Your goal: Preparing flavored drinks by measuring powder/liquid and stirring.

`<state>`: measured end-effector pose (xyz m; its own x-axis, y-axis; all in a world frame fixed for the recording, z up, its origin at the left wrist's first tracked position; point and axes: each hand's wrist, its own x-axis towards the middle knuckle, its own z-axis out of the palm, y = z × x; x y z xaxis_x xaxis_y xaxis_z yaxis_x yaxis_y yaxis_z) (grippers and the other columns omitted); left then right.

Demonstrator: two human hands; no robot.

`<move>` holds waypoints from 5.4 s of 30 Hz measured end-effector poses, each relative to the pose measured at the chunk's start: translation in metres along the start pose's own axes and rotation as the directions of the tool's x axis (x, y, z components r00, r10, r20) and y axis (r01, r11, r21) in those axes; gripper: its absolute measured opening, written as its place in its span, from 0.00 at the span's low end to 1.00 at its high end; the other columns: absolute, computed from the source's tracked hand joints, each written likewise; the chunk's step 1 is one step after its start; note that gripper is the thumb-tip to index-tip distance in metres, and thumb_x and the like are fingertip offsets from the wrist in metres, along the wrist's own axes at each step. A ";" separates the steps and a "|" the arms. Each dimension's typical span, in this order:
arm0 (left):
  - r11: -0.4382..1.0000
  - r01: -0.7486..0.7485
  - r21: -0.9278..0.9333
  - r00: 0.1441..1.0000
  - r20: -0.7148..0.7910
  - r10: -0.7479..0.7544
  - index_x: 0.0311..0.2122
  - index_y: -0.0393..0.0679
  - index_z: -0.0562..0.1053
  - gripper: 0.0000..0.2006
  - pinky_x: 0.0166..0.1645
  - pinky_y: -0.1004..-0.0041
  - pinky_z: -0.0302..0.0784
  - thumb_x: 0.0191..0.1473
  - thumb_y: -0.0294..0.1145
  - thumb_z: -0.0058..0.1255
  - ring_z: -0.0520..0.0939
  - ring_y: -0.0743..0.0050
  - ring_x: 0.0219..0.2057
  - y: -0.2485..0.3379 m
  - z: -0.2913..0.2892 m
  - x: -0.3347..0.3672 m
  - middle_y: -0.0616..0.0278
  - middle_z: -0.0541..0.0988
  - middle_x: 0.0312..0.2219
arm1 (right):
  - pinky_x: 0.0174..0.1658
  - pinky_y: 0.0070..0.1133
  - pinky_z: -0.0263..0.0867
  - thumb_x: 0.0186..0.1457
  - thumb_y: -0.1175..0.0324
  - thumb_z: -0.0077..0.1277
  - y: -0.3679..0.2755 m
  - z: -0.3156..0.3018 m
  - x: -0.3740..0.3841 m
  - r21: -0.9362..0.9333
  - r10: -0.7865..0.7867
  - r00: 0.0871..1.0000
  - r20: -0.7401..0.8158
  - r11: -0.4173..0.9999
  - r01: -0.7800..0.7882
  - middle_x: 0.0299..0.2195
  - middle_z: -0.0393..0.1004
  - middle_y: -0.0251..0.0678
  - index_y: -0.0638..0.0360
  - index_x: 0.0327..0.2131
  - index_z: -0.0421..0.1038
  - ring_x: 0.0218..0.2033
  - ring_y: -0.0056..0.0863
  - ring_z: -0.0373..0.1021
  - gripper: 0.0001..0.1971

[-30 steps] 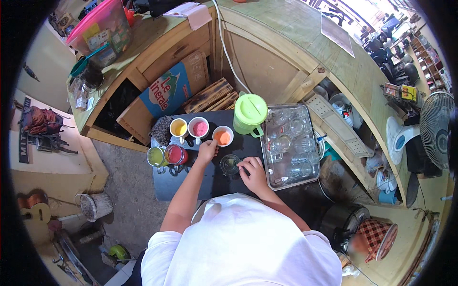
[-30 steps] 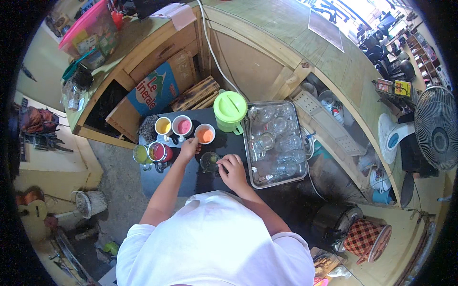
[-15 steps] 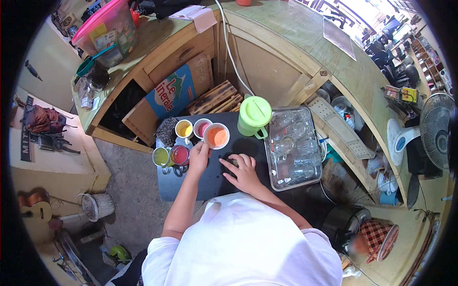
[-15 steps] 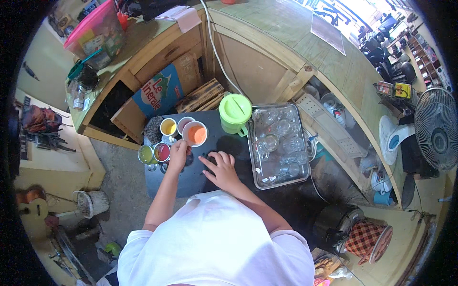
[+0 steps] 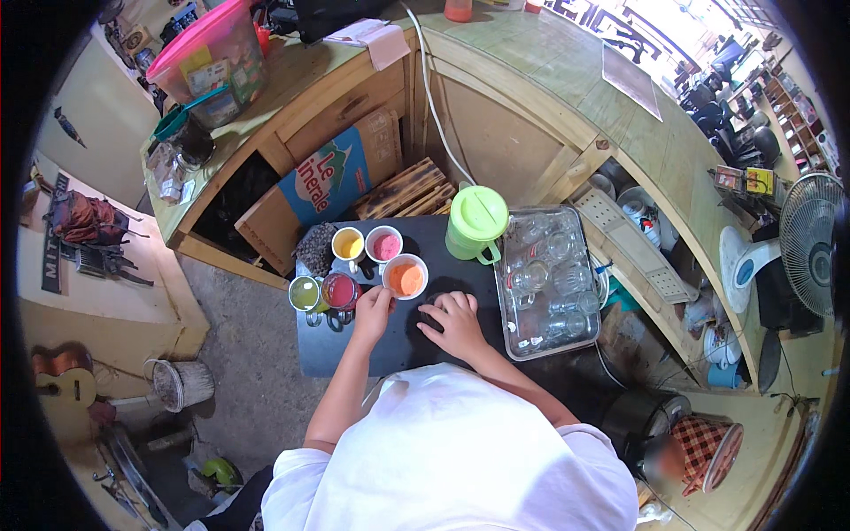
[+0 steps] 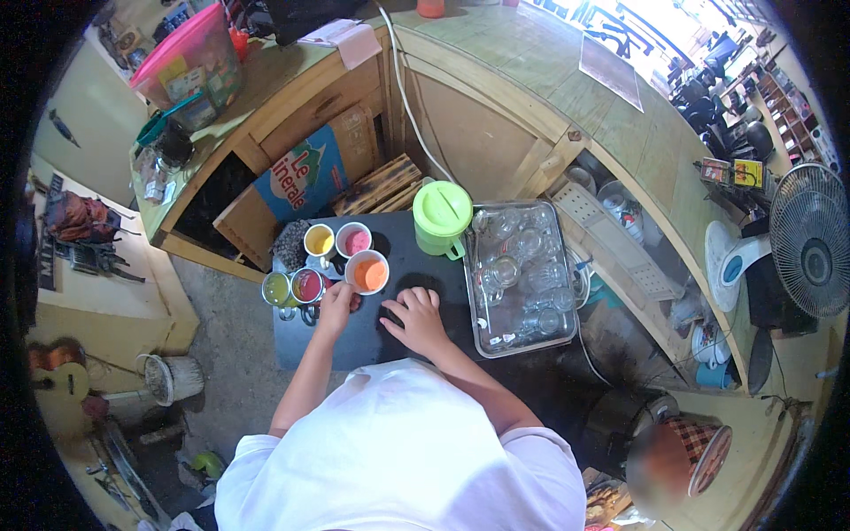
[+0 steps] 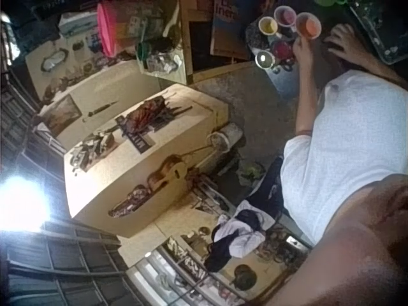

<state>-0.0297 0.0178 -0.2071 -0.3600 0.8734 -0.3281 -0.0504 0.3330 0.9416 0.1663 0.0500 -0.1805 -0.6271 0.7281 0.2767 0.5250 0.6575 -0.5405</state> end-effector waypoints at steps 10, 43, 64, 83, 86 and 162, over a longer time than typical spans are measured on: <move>1.000 -0.011 0.014 1.000 -0.001 0.011 0.25 0.36 0.72 0.14 0.27 0.78 0.64 0.54 0.36 0.43 0.70 0.82 0.21 0.014 0.005 -0.008 0.67 0.71 0.18 | 0.41 0.30 0.52 0.43 0.62 0.59 0.011 0.007 -0.016 0.016 0.002 0.996 -0.087 1.000 0.000 0.22 0.71 0.27 0.52 0.23 0.75 0.31 0.27 0.64 0.07; 0.987 -0.152 -0.046 0.987 -0.054 0.149 0.22 0.37 0.71 0.14 0.24 0.81 0.61 0.54 0.35 0.47 0.68 0.86 0.19 0.101 0.011 -0.050 0.70 0.69 0.16 | 0.28 0.20 0.64 0.60 0.69 0.44 -0.004 -0.142 0.005 0.599 0.387 0.734 -0.559 0.800 0.034 0.27 0.71 0.35 0.63 0.34 0.68 0.24 0.22 0.67 0.07; 0.931 -0.333 0.149 0.943 0.052 0.329 0.20 0.34 0.67 0.17 0.24 0.73 0.54 0.53 0.36 0.53 0.60 0.80 0.18 0.130 0.015 -0.067 0.65 0.61 0.14 | 0.33 0.25 0.64 0.51 0.71 0.51 -0.037 -0.150 0.037 0.196 -0.237 0.818 -0.525 0.901 0.387 0.26 0.72 0.37 0.61 0.31 0.70 0.27 0.34 0.69 0.05; 0.918 -0.325 0.225 0.945 0.061 0.320 0.21 0.34 0.67 0.19 0.24 0.71 0.56 0.54 0.39 0.52 0.61 0.76 0.19 0.141 0.017 -0.071 0.62 0.62 0.15 | 0.31 0.23 0.66 0.55 0.76 0.45 -0.032 -0.130 0.023 0.371 0.025 0.848 -0.529 0.906 0.205 0.25 0.73 0.37 0.62 0.31 0.67 0.25 0.30 0.71 0.02; 0.915 -0.333 0.228 0.942 0.052 0.331 0.21 0.34 0.66 0.19 0.24 0.71 0.56 0.54 0.39 0.52 0.62 0.76 0.19 0.140 0.018 -0.070 0.62 0.62 0.15 | 0.32 0.23 0.66 0.55 0.76 0.45 -0.030 -0.128 0.023 0.401 0.054 0.861 -0.505 0.899 0.179 0.24 0.72 0.37 0.63 0.31 0.67 0.24 0.30 0.71 0.02; 0.999 -0.052 0.003 0.990 -0.130 0.052 0.23 0.39 0.72 0.16 0.23 0.81 0.57 0.56 0.40 0.49 0.65 0.87 0.18 0.030 -0.017 -0.066 0.71 0.68 0.15 | 0.27 0.14 0.60 0.64 0.64 0.37 0.028 -0.041 -0.030 0.777 0.571 0.752 -0.330 0.617 -0.127 0.23 0.67 0.31 0.61 0.32 0.66 0.23 0.16 0.64 0.12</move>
<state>-0.0237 -0.0356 -0.1558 -0.4801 0.8358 -0.2662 -0.0286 0.2884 0.9571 0.2240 0.0544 -0.1715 0.0185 0.9866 0.1621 -0.0431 0.1627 -0.9857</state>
